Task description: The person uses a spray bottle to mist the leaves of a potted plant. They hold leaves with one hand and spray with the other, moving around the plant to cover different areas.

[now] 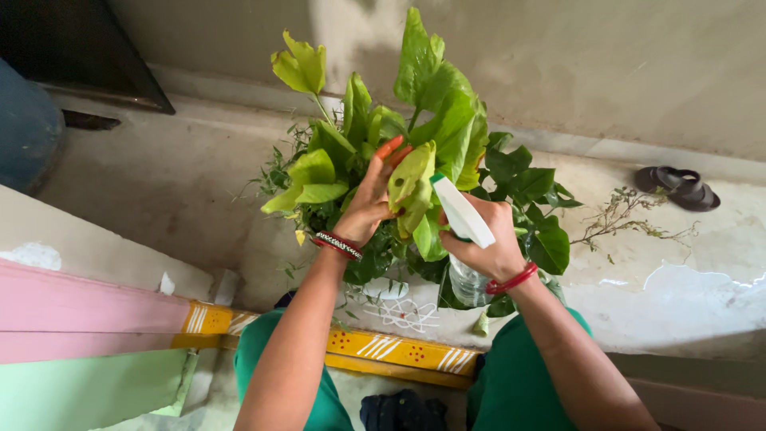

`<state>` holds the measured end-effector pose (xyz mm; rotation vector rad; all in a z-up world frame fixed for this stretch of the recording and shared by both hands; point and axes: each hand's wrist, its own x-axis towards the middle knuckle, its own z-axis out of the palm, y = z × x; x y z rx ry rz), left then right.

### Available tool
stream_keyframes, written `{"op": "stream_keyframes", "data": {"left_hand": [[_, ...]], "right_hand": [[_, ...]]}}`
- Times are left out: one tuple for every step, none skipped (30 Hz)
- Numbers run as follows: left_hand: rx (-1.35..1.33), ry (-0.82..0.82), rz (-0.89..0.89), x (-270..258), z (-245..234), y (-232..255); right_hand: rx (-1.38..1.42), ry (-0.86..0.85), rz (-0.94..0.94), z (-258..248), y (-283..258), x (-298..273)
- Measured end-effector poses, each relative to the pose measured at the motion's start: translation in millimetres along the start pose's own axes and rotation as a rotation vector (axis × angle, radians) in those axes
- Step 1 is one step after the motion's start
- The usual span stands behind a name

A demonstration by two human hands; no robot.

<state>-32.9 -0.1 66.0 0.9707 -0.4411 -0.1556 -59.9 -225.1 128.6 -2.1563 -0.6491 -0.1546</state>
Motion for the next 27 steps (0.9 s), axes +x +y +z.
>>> {"op": "stream_keyframes", "data": {"left_hand": [[0.021, -0.009, 0.004, 2, -1, -2], [0.042, -0.02, 0.006, 4, -2, -5], [0.062, -0.032, 0.007, 5, -2, -8], [0.078, -0.025, -0.015, 6, -1, -10], [0.093, -0.018, -0.036, 7, 0, -13], [0.111, -0.011, -0.057, 7, 0, -14], [0.117, -0.019, -0.047, 8, 2, -15], [0.126, -0.024, -0.034, 9, 3, -17], [0.134, -0.029, -0.021, 9, 5, -17], [0.144, -0.026, -0.026, 10, 6, -18], [0.153, -0.023, -0.031, 11, 8, -18], [0.16, -0.021, -0.037, 12, 9, -19], [0.169, -0.017, -0.04, 12, 10, -19], [0.179, -0.014, -0.045, 13, 10, -20], [0.189, -0.011, -0.049, 14, 10, -20], [0.185, -0.006, -0.052, 14, 10, -20], [0.181, -0.001, -0.055, 14, 9, -20], [0.178, 0.005, -0.058, 13, 9, -19], [0.141, 0.001, -0.019, 13, 8, -19], [0.105, -0.004, 0.019, 13, 7, -19], [0.068, -0.009, 0.057, 13, 6, -19], [0.02, 0.002, 0.083, 11, 4, -19], [-0.027, 0.013, 0.109, 9, 1, -19], [-0.074, 0.025, 0.134, 7, -1, -20], [-0.042, 0.136, 0.107, 6, -3, -23], [-0.01, 0.246, 0.081, 6, -6, -28], [0.023, 0.356, 0.056, 5, -10, -33]], "right_hand": [[-0.013, -0.013, -0.024, 0, -1, -1], [-0.025, -0.023, -0.044, 0, -1, -2], [-0.037, -0.034, -0.064, -1, -1, -3], [-0.038, -0.058, -0.03, 0, 0, -4], [-0.039, -0.082, 0.003, 2, 0, -6], [-0.039, -0.106, 0.035, 3, 1, -6], [-0.041, -0.1, 0.025, 2, 1, -8], [-0.042, -0.097, 0.012, 1, 2, -9], [-0.042, -0.094, -0.002, 0, 2, -11], [-0.054, -0.098, 0.006, 0, 2, -12], [-0.066, -0.103, 0.014, -1, 2, -13], [-0.079, -0.106, 0.025, -1, 3, -14], [-0.086, -0.115, 0.042, -2, 4, -14], [-0.092, -0.123, 0.06, -3, 5, -15], [-0.098, -0.131, 0.078, -3, 5, -15], [-0.087, -0.111, 0.062, -4, 6, -15], [-0.075, -0.092, 0.045, -4, 6, -15], [-0.064, -0.072, 0.028, -4, 6, -15], [-0.057, -0.064, 0.025, -4, 5, -15], [-0.05, -0.056, 0.022, -4, 4, -15], [-0.044, -0.047, 0.02, -4, 3, -15], [-0.041, -0.049, 0.041, -3, 2, -15], [-0.038, -0.051, 0.063, -2, 2, -14], [-0.034, -0.054, 0.086, -1, 1, -15], [-0.025, -0.053, 0.079, 0, 2, -15], [-0.016, -0.053, 0.07, 1, 2, -15], [-0.008, -0.053, 0.062, 3, 4, -14]]}}
